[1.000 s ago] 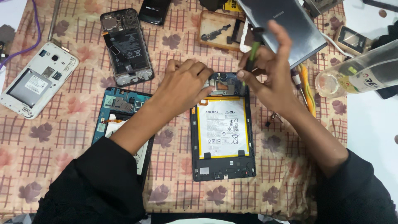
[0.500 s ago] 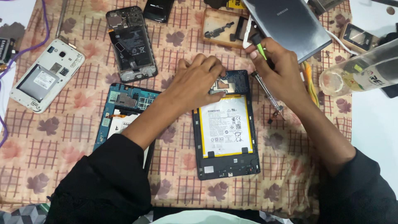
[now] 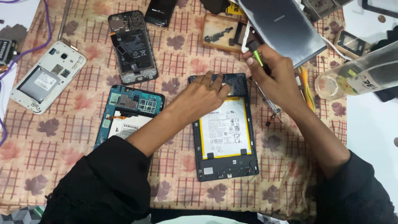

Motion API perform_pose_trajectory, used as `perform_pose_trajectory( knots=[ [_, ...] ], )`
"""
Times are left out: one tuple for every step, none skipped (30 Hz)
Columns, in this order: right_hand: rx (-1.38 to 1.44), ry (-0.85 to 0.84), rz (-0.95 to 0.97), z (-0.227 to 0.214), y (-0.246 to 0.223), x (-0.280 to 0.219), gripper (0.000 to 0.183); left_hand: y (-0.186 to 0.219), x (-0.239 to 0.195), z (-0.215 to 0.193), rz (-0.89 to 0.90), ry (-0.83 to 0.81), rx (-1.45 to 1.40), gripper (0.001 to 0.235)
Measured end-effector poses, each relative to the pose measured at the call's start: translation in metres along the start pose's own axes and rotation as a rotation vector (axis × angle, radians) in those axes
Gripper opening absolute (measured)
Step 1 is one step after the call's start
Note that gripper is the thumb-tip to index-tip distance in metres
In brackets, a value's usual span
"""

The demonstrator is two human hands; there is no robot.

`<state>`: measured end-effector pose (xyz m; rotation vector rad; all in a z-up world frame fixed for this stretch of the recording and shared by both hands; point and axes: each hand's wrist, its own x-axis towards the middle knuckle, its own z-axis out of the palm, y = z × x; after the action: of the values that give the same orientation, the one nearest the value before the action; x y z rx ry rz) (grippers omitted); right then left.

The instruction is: The person removes the back cover of a Samsung tablet and uses a screwdriver to unscrew and detach internal components. The person manipulates connectors and small parts inside the tablet chassis while other disassembled devices remain on the table.

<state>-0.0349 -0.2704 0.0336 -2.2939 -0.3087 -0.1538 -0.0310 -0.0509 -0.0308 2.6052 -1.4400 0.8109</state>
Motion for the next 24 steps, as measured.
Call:
perform_pose_trajectory(
  knots=[
    [0.003, -0.008, 0.003, 0.001, 0.0, 0.0, 0.016, -0.002, 0.0, -0.002, -0.029, 0.004, -0.089, 0.022],
    [-0.012, -0.036, 0.009, 0.001, 0.001, -0.001, 0.016, -0.005, 0.001, -0.004, -0.057, 0.008, -0.178, 0.024],
    [-0.027, -0.064, 0.015, 0.001, 0.001, 0.0, 0.015, -0.01, 0.002, -0.006, -0.086, 0.013, -0.266, 0.027],
    [-0.042, -0.093, 0.02, 0.001, 0.002, 0.0, 0.015, -0.017, 0.001, -0.01, -0.161, -0.076, -0.407, 0.03],
    [-0.104, -0.12, 0.038, 0.002, 0.002, 0.001, 0.016, -0.025, -0.001, -0.015, -0.239, -0.165, -0.548, 0.033],
    [-0.167, -0.147, 0.055, 0.003, 0.003, 0.001, 0.016, -0.03, -0.002, -0.019, -0.316, -0.255, -0.688, 0.037],
    [-0.229, -0.174, 0.072, 0.004, 0.004, 0.002, 0.018, -0.033, -0.002, -0.024, -0.325, -0.239, -0.635, 0.042],
    [-0.212, -0.173, 0.048, 0.005, 0.006, 0.003, 0.02, -0.035, -0.001, -0.028, -0.333, -0.222, -0.582, 0.046],
    [-0.195, -0.174, 0.024, 0.007, 0.007, 0.002, 0.022, -0.036, -0.001, -0.031, -0.34, -0.206, -0.53, 0.051],
    [-0.177, -0.174, 0.0, 0.01, 0.009, 0.002, 0.024, -0.036, 0.0, -0.035, -0.388, -0.274, -0.534, 0.054],
    [-0.175, -0.163, -0.097, 0.012, 0.01, 0.002, 0.024, -0.036, 0.001, -0.037, -0.435, -0.341, -0.539, 0.057],
    [-0.173, -0.152, -0.194, 0.014, 0.012, 0.002, 0.023, -0.035, 0.002, -0.039, -0.483, -0.408, -0.544, 0.06],
    [-0.169, -0.142, -0.291, 0.015, 0.013, 0.001, 0.023, -0.036, 0.002, -0.041, -0.472, -0.414, -0.547, 0.063],
    [-0.159, -0.15, -0.241, 0.016, 0.013, 0.0, 0.023, -0.038, 0.002, -0.042, -0.462, -0.42, -0.55, 0.066],
    [-0.148, -0.159, -0.191, 0.017, 0.014, 0.0, 0.024, -0.039, 0.001, -0.043, -0.451, -0.426, -0.553, 0.069],
    [-0.137, -0.167, -0.141, 0.018, 0.014, -0.001, 0.024, -0.041, 0.0, -0.043, -0.449, -0.408, -0.571, 0.069],
    [-0.13, -0.18, -0.044, 0.019, 0.013, -0.001, 0.026, -0.042, 0.0, -0.043, -0.446, -0.387, -0.588, 0.069],
    [-0.122, -0.193, 0.054, 0.019, 0.012, -0.002, 0.027, -0.043, -0.001, -0.043, -0.444, -0.365, -0.605, 0.069],
    [-0.115, -0.206, 0.151, 0.02, 0.011, -0.002, 0.029, -0.043, -0.002, -0.042, -0.45, -0.354, -0.597, 0.066],
    [-0.145, -0.228, 0.09, 0.021, 0.009, -0.001, 0.028, -0.043, -0.002, -0.04, -0.457, -0.342, -0.589, 0.063],
    [-0.174, -0.25, 0.029, 0.023, 0.008, -0.001, 0.026, -0.042, -0.002, -0.039, -0.463, -0.331, -0.58, 0.06],
    [-0.202, -0.272, -0.032, 0.024, 0.007, -0.001, 0.025, -0.042, -0.003, -0.037, -0.467, -0.314, -0.577, 0.058],
    [-0.227, -0.269, -0.086, 0.025, 0.006, -0.001, 0.024, -0.043, -0.002, -0.035, -0.47, -0.297, -0.574, 0.056],
    [-0.252, -0.266, -0.141, 0.026, 0.005, -0.003, 0.024, -0.044, -0.003, -0.033, -0.473, -0.28, -0.571, 0.054]
  ],
)
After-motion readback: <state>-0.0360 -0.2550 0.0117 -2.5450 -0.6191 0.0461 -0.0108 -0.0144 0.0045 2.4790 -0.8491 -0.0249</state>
